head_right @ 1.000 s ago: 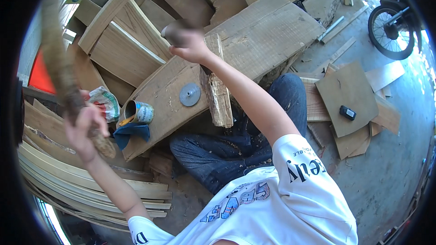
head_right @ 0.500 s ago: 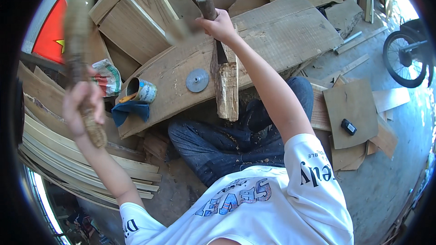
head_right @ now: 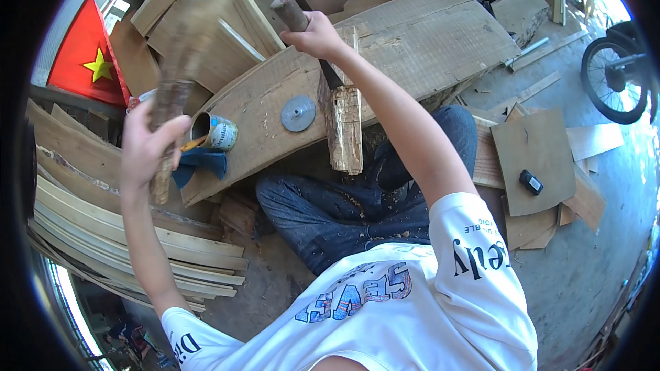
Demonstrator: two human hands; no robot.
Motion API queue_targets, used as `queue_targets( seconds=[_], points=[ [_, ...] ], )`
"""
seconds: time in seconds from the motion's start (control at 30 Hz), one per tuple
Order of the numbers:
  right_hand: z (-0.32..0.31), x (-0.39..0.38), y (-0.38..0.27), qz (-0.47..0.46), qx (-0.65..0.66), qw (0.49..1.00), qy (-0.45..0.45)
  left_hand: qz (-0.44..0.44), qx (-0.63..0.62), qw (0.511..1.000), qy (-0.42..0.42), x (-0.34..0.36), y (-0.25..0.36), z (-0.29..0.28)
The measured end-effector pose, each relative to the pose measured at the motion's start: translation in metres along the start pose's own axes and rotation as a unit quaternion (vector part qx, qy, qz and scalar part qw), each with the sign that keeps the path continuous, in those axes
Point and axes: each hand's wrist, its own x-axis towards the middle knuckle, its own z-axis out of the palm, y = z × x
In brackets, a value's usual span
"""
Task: The person carves a piece of wood using a chisel and a wooden mallet, brushes it with a paintbrush, and sands it with a sanding disc. Afterward, the person wipes the wood with a cloth and resumes chiseling it with the chisel and mallet.
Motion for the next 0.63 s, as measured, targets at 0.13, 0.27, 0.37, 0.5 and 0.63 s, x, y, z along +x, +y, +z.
queue_targets(
  seconds=[0.13, 0.27, 0.37, 0.5, 0.63],
  points=[
    [0.007, 0.002, -0.004, 0.003, 0.003, 1.0, 0.002, 0.153, -0.093, 0.975, 0.134, -0.02, 0.035, -0.016],
    [-0.001, 0.001, -0.004, 0.007, -0.003, 1.0, -0.001, 0.166, -0.083, 0.974, 0.129, -0.003, 0.014, 0.008],
    [0.007, 0.0, -0.003, 0.002, 0.001, 1.0, 0.008, -0.026, 0.139, 0.99, -0.024, 0.011, -0.012, 0.044],
    [0.004, 0.004, 0.003, 0.028, -0.016, 0.999, 0.029, -0.027, 0.072, 0.997, -0.019, 0.013, 0.003, 0.007],
    [0.002, 0.004, 0.0, -0.003, -0.02, 0.999, 0.026, 0.133, -0.034, 0.988, 0.074, 0.0, 0.022, -0.023]
  ],
)
